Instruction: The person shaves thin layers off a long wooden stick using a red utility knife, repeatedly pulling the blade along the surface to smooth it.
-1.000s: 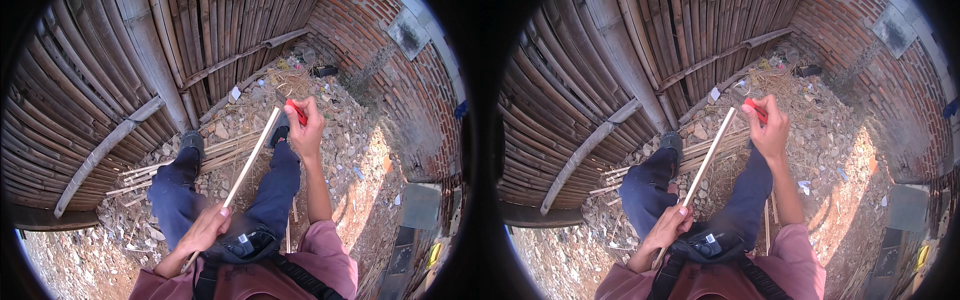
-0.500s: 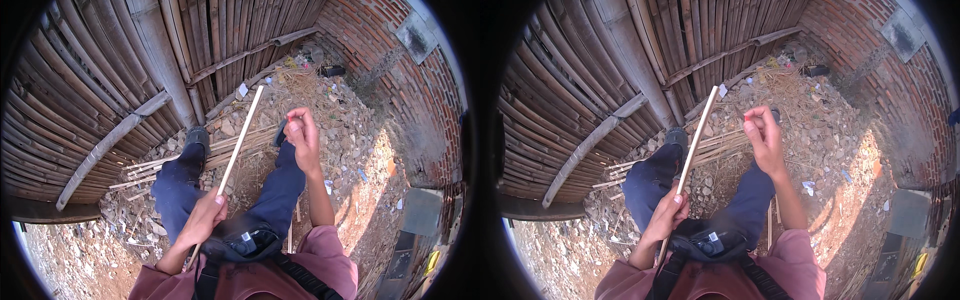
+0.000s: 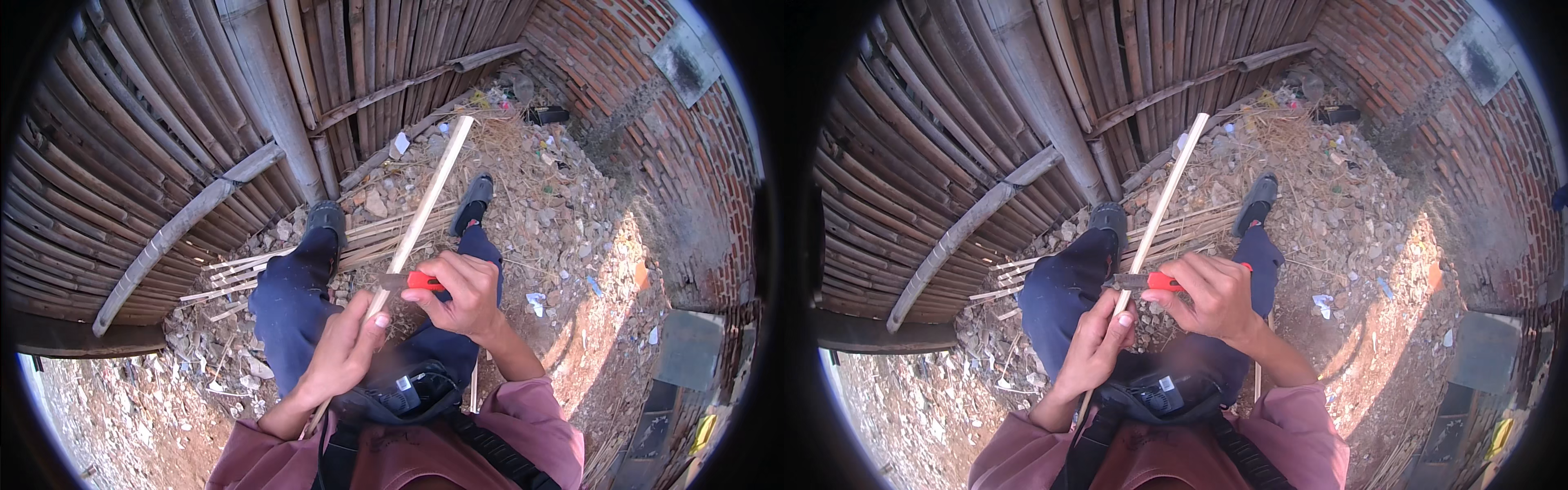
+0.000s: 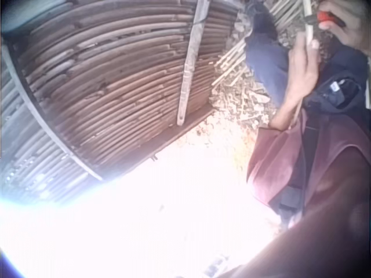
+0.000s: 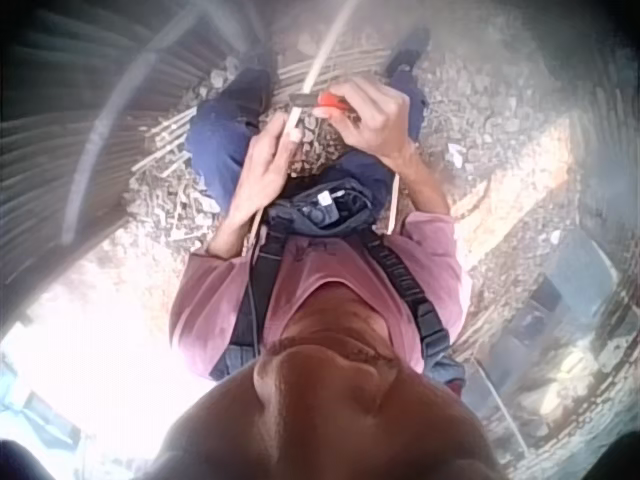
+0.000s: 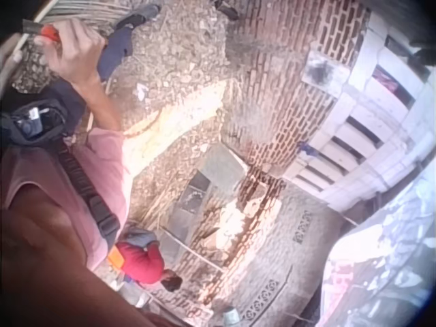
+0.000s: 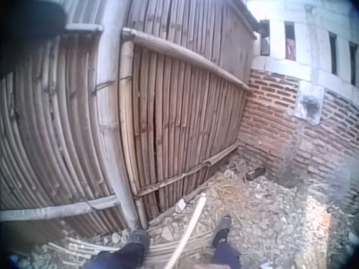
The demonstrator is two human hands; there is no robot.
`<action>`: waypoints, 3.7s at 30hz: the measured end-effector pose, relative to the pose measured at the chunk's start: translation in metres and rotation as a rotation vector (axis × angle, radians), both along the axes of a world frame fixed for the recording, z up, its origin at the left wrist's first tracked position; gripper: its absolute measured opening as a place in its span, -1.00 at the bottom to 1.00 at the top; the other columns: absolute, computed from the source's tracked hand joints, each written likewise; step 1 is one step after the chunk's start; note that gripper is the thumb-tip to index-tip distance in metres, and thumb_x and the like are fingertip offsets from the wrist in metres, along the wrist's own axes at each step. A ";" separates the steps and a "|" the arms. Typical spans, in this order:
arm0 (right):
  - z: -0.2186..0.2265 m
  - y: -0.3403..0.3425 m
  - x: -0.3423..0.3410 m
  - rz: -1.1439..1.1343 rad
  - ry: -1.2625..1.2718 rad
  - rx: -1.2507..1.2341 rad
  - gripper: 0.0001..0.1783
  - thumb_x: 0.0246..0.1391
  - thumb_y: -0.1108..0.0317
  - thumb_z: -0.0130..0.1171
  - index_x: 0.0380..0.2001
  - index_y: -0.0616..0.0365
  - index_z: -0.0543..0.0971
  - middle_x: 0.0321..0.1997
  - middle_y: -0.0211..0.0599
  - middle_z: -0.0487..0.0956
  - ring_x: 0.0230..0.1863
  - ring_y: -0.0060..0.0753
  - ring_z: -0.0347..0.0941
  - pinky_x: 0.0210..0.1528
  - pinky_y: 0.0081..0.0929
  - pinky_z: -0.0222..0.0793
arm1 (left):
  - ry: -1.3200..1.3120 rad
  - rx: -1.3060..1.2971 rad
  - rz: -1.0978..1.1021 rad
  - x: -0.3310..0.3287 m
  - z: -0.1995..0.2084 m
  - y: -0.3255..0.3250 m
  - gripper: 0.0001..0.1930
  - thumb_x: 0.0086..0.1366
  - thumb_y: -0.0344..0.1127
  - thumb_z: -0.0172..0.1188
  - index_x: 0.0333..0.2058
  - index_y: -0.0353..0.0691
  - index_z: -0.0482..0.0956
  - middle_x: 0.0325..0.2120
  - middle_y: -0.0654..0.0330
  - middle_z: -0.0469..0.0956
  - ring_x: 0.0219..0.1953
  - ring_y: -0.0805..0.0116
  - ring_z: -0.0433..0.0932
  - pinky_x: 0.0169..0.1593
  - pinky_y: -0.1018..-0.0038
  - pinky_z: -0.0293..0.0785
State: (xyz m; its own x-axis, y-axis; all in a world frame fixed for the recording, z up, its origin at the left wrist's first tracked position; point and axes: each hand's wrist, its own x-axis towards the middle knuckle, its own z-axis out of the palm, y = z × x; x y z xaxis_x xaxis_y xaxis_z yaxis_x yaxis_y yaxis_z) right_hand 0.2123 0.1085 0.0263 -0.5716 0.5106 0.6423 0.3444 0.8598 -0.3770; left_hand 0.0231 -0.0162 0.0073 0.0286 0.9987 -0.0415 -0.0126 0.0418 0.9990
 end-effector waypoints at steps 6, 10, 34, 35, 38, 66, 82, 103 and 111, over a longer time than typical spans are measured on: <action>0.003 0.003 0.003 -0.075 0.025 0.025 -0.60 0.11 -0.02 0.49 -0.40 0.10 0.65 -0.54 -0.38 0.59 -0.59 -0.29 0.57 -0.55 -0.38 0.39 | 0.103 -0.015 0.008 0.000 0.007 -0.001 -0.82 0.62 -0.30 0.01 -0.19 -0.29 0.41 -0.59 0.28 0.41 -0.53 0.53 0.37 -0.39 0.47 0.34; 0.004 0.007 0.007 -0.111 0.011 0.015 -0.60 0.12 -0.02 0.49 -0.40 0.10 0.65 -0.54 -0.37 0.60 -0.58 -0.28 0.57 -0.56 -0.37 0.38 | 0.158 0.015 0.018 0.001 0.008 -0.002 -0.82 0.61 -0.31 0.04 -0.19 -0.29 0.42 -0.62 0.24 0.43 -0.55 0.47 0.43 -0.39 0.43 0.36; 0.006 0.049 0.023 -0.151 0.147 -0.133 -0.66 0.18 0.13 0.47 -0.37 0.21 0.64 -0.50 -0.24 0.64 -0.54 -0.25 0.62 -0.48 -0.41 0.44 | 0.286 -0.017 0.023 0.003 0.000 -0.011 -0.80 0.56 -0.28 0.11 -0.17 -0.31 0.39 -0.65 -0.11 0.44 -0.59 -0.21 0.51 -0.47 0.11 0.33; 0.006 0.050 0.023 -0.151 0.134 -0.119 -0.66 0.18 0.13 0.46 -0.36 0.21 0.64 -0.50 -0.24 0.64 -0.54 -0.25 0.62 -0.48 -0.41 0.44 | 0.298 -0.007 0.031 0.003 0.001 -0.011 -0.80 0.56 -0.28 0.11 -0.17 -0.31 0.39 -0.65 -0.12 0.45 -0.58 -0.23 0.52 -0.46 0.10 0.34; 0.007 0.052 0.025 -0.153 0.108 -0.076 -0.66 0.19 0.14 0.45 -0.36 0.23 0.64 -0.50 -0.24 0.64 -0.54 -0.25 0.62 -0.47 -0.41 0.44 | 0.323 0.000 0.040 0.004 0.005 -0.012 -0.80 0.56 -0.29 0.11 -0.16 -0.32 0.39 -0.64 -0.14 0.47 -0.55 -0.28 0.55 -0.45 0.07 0.36; 0.006 0.111 0.055 0.114 0.613 -1.032 -0.46 0.52 -0.02 0.02 0.22 0.25 0.54 -0.51 -0.63 0.28 -0.55 -0.79 0.07 -0.53 -0.74 -0.01 | -0.221 -0.261 -0.099 -0.018 -0.018 -0.021 -0.61 0.69 -0.05 -0.21 -0.19 -0.23 0.42 -0.63 0.37 0.25 -0.60 0.57 0.18 -0.51 0.49 0.13; 0.015 0.056 -0.001 0.237 0.880 -1.226 -0.75 0.36 0.24 0.35 -0.13 0.21 0.63 -0.40 -0.59 0.48 -0.58 -0.87 0.21 -0.57 -0.72 0.04 | -0.771 -0.302 -0.483 -0.018 -0.045 -0.010 -0.23 0.51 0.34 -0.01 0.17 -0.41 0.36 -0.29 0.06 0.48 -0.56 0.38 0.54 -0.46 0.50 0.56; 0.028 0.073 0.035 0.055 0.869 -0.808 -0.53 0.50 0.12 0.03 0.25 0.23 0.34 -0.30 -0.34 0.50 -0.51 -0.76 0.26 -0.53 -0.73 0.06 | -0.425 -0.385 -0.462 -0.034 -0.031 -0.027 -0.62 0.71 -0.10 -0.16 -0.05 -0.33 0.49 -0.54 0.42 0.23 -0.57 0.65 0.13 -0.49 0.61 0.11; -0.008 0.000 0.025 -0.042 0.286 -0.463 -0.61 0.27 0.28 0.44 -0.04 0.26 0.50 -0.32 -0.32 0.64 -0.44 -0.62 0.49 -0.39 -0.63 0.36 | -0.699 -0.495 -0.441 -0.030 -0.024 -0.015 -0.61 0.68 -0.02 -0.09 -0.11 -0.29 0.46 -0.56 0.46 0.15 -0.63 0.67 0.06 -0.56 0.60 -0.04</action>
State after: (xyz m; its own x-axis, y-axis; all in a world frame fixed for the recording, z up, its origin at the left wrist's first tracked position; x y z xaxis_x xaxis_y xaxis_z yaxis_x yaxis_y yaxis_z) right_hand 0.2370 0.1083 0.0188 -0.3805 0.7955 0.4716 0.2029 0.5694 -0.7966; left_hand -0.0067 -0.0308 -0.0165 0.5757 0.7658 -0.2866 -0.4804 0.6004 0.6393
